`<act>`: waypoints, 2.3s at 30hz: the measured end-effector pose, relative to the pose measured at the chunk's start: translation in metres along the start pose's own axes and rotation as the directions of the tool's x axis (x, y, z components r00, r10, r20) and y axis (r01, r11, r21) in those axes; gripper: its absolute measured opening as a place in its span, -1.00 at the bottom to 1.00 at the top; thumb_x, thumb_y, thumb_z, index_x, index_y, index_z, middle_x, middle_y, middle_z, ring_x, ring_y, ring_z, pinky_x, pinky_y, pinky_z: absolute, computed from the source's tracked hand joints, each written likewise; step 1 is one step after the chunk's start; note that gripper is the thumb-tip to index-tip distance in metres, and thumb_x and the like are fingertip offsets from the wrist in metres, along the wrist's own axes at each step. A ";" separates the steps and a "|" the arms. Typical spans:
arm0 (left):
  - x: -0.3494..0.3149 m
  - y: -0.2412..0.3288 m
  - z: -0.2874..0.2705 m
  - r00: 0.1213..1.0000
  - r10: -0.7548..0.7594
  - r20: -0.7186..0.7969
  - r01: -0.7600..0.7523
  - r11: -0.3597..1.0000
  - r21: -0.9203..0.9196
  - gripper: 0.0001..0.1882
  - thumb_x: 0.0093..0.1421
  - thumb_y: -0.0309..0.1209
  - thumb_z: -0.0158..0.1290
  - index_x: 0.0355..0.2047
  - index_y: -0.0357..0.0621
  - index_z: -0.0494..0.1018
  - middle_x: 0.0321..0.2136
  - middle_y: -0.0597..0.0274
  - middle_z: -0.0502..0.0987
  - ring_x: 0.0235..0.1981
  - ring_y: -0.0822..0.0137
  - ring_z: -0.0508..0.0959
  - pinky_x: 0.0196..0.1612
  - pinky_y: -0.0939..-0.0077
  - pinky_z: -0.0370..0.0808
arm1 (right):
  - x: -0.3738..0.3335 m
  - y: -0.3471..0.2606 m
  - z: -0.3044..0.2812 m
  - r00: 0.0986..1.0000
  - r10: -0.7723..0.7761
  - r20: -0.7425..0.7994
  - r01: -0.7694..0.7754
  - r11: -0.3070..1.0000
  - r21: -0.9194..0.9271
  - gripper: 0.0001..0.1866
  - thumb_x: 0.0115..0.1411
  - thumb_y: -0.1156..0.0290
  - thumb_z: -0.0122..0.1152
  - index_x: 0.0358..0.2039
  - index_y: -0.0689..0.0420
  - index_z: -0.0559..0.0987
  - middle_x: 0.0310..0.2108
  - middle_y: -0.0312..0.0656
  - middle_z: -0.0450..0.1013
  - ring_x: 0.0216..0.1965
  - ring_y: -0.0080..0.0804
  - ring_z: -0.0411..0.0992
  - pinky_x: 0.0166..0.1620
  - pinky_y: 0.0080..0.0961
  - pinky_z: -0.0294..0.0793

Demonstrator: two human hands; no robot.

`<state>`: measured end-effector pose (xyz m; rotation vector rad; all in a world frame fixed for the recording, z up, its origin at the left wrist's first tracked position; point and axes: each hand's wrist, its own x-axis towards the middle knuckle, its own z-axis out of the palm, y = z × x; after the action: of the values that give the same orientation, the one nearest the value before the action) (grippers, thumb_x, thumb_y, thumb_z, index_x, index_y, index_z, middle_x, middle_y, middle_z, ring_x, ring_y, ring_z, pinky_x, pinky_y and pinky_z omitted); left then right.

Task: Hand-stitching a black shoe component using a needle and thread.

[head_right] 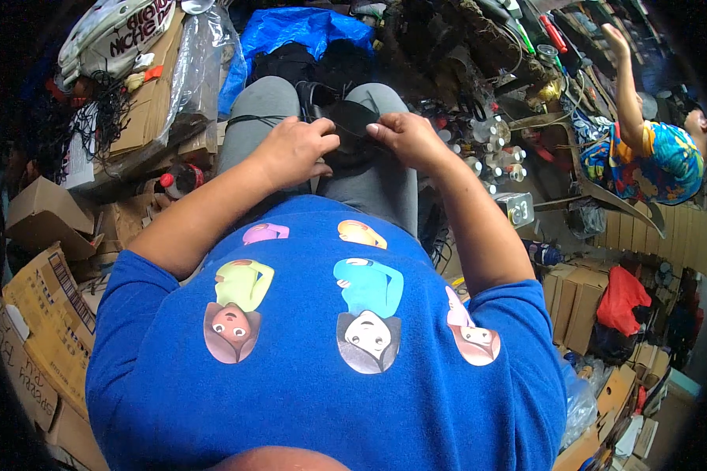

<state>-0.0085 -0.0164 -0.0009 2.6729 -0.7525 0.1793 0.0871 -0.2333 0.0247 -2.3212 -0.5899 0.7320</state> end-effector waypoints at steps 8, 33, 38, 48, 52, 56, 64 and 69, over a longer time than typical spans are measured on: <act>-0.001 0.005 0.008 0.998 0.044 -0.051 -0.042 0.999 0.024 -0.70 -0.18 -0.38 0.22 -0.40 -0.04 0.40 -0.24 0.21 0.41 -0.33 0.26 0.52 -0.33 0.35 0.34 | 0.005 0.020 -0.013 0.978 -0.039 -0.206 0.100 0.949 0.298 -0.69 0.14 0.21 0.18 -0.31 0.23 0.57 -0.44 -0.39 0.45 -0.41 -0.57 0.36 -0.29 -0.60 0.36; 0.074 -0.023 0.001 0.961 0.030 0.276 0.156 0.766 -0.623 -0.76 0.01 -0.27 0.14 -0.43 -0.19 0.47 -0.41 0.10 0.45 -0.32 0.19 0.46 -0.22 0.38 0.38 | -0.046 -0.019 -0.002 0.987 -0.131 0.091 0.131 0.991 0.010 -0.73 0.13 0.43 0.09 -0.64 0.19 0.29 -0.69 -0.46 0.07 -0.61 -0.70 0.00 -0.57 -0.59 0.04; 0.073 -0.038 -0.002 0.950 0.005 0.311 0.213 0.718 -0.662 -0.79 0.04 -0.33 0.14 -0.41 -0.23 0.50 -0.43 0.15 0.48 -0.28 0.30 0.48 -0.17 0.44 0.37 | -0.081 -0.027 -0.033 0.987 -0.112 -0.111 0.147 0.910 0.387 -0.72 0.15 0.37 0.14 -0.61 0.27 0.40 -0.63 -0.41 0.24 -0.54 -0.67 0.20 -0.51 -0.61 0.20; 0.075 -0.052 -0.005 0.895 0.119 0.430 0.318 0.508 -0.801 -0.74 0.04 -0.45 0.12 -0.23 -0.23 0.54 -0.32 0.18 0.59 -0.23 0.37 0.53 -0.04 0.51 0.39 | -0.047 -0.025 0.004 0.968 -0.171 -0.182 0.157 0.984 -0.087 -0.79 0.04 0.46 0.19 -0.27 0.06 0.61 -0.51 -0.16 0.36 -0.48 -0.33 0.41 -0.37 -0.49 0.39; 0.073 -0.051 -0.010 0.885 0.100 0.456 0.338 0.536 -0.774 -0.72 0.00 -0.48 0.10 -0.22 -0.21 0.55 -0.30 0.19 0.59 -0.23 0.37 0.54 -0.04 0.52 0.39 | -0.042 -0.027 0.007 0.974 -0.149 -0.172 0.130 0.985 -0.115 -0.79 0.01 0.46 0.17 -0.29 0.07 0.62 -0.50 -0.14 0.38 -0.45 -0.27 0.43 -0.35 -0.45 0.41; 0.073 -0.053 -0.007 0.888 0.100 0.449 0.326 0.552 -0.767 -0.70 -0.03 -0.50 0.10 -0.22 -0.18 0.56 -0.30 0.19 0.59 -0.23 0.37 0.54 -0.04 0.54 0.39 | -0.041 -0.035 0.006 0.967 -0.187 -0.176 0.135 0.954 -0.269 -0.79 0.00 0.43 0.15 -0.31 0.07 0.62 -0.49 -0.11 0.42 -0.41 -0.19 0.45 -0.31 -0.39 0.44; 0.076 -0.053 -0.008 0.848 0.056 0.527 0.418 0.541 -0.730 -0.66 -0.07 -0.54 0.04 -0.22 -0.25 0.54 -0.30 0.15 0.58 -0.21 0.34 0.53 0.00 0.51 0.37 | -0.048 -0.033 0.023 0.954 -0.135 -0.266 0.072 0.970 -0.234 -0.78 -0.03 0.44 0.19 -0.31 0.03 0.62 -0.48 -0.10 0.43 -0.40 -0.16 0.46 -0.30 -0.37 0.45; 0.081 -0.053 -0.009 0.852 0.077 0.519 0.398 0.550 -0.734 -0.67 -0.08 -0.55 0.04 -0.23 -0.24 0.55 -0.31 0.16 0.59 -0.22 0.33 0.54 -0.01 0.50 0.38 | -0.042 -0.025 0.024 0.932 -0.195 -0.307 0.132 0.968 -0.214 -0.78 -0.06 0.48 0.21 -0.33 0.02 0.62 -0.50 -0.11 0.42 -0.41 -0.15 0.45 -0.33 -0.35 0.45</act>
<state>0.0880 -0.0103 0.0089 1.8039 -0.5003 -0.7850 0.0346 -0.2292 0.0409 -2.4577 -0.7156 0.2110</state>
